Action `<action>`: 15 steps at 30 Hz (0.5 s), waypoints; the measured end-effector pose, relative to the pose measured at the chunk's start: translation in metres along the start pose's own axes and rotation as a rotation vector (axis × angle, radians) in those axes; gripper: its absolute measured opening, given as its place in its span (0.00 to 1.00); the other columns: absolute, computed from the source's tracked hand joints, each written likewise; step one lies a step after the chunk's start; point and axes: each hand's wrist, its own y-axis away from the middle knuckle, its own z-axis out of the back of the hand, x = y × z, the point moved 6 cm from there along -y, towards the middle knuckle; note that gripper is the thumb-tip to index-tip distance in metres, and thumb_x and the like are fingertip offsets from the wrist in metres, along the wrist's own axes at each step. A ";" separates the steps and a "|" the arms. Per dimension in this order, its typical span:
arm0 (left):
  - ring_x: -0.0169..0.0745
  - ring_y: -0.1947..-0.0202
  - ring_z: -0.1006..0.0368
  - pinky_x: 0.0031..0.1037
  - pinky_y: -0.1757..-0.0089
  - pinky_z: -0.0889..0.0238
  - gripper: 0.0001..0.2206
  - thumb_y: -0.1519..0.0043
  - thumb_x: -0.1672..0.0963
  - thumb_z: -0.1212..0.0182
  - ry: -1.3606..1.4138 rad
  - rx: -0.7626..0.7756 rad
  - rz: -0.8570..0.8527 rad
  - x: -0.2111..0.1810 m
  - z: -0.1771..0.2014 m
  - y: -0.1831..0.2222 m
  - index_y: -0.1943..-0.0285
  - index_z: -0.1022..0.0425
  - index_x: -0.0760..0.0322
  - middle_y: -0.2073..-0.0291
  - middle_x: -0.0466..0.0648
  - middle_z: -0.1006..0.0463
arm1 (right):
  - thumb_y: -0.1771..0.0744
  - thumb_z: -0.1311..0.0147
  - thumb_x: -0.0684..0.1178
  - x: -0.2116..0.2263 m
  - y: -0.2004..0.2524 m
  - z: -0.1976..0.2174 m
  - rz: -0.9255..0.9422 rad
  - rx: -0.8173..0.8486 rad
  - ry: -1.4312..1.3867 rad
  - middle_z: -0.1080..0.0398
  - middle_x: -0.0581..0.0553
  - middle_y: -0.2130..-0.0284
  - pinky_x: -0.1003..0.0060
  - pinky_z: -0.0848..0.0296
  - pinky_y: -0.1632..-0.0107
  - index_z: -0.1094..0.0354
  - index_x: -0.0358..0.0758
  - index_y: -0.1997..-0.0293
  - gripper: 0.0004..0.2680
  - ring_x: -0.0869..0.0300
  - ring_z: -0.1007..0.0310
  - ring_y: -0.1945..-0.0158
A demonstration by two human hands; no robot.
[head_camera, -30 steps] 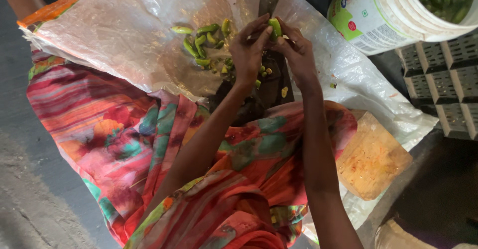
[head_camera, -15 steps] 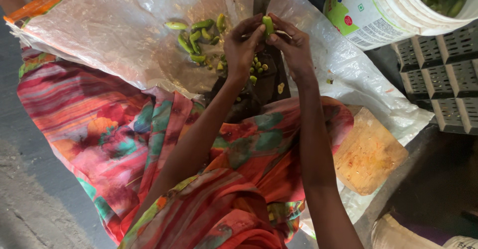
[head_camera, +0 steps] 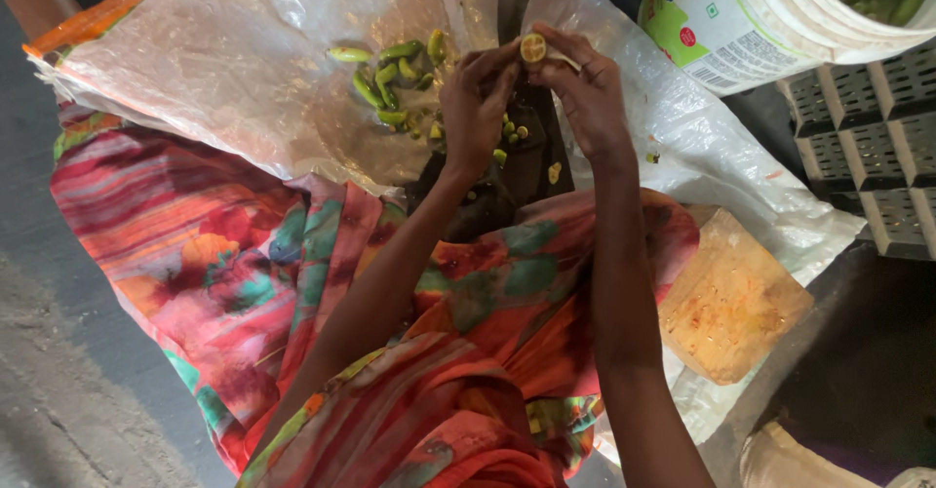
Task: The person sits on the floor and uses a traditional blade tool to peel green vegetables. They hold each vegetable, scrape the skin off with the blade, and place the peeled pieces into a metal bowl while discarding the skins onto a plastic sheet.
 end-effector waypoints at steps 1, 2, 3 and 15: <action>0.38 0.58 0.17 0.27 0.57 0.23 0.11 0.32 0.59 0.36 -0.003 -0.010 0.019 0.001 0.001 -0.001 0.42 0.18 0.66 0.55 0.52 0.17 | 0.30 0.43 0.39 -0.002 -0.001 0.001 0.000 -0.015 0.046 0.32 0.49 0.44 0.68 0.24 0.42 0.32 0.32 0.35 0.14 0.62 0.25 0.43; 0.37 0.58 0.16 0.27 0.57 0.23 0.10 0.33 0.59 0.35 -0.004 -0.019 0.041 0.002 0.001 0.000 0.43 0.18 0.65 0.56 0.51 0.15 | 0.30 0.43 0.39 -0.004 -0.002 0.002 -0.003 -0.032 0.094 0.31 0.49 0.46 0.69 0.24 0.44 0.32 0.33 0.35 0.14 0.63 0.25 0.45; 0.37 0.59 0.15 0.27 0.57 0.23 0.10 0.33 0.59 0.34 -0.005 -0.028 0.063 0.004 -0.001 -0.001 0.44 0.18 0.65 0.57 0.51 0.14 | 0.30 0.42 0.39 -0.006 -0.003 0.006 -0.004 -0.068 0.133 0.30 0.49 0.47 0.70 0.24 0.47 0.31 0.33 0.36 0.14 0.63 0.25 0.47; 0.35 0.55 0.17 0.25 0.54 0.24 0.12 0.34 0.60 0.34 0.075 -0.055 0.007 0.005 -0.007 -0.009 0.41 0.19 0.64 0.55 0.50 0.16 | 0.29 0.42 0.43 -0.010 -0.013 0.002 0.114 -0.105 0.326 0.29 0.50 0.51 0.72 0.23 0.45 0.29 0.37 0.37 0.12 0.67 0.27 0.47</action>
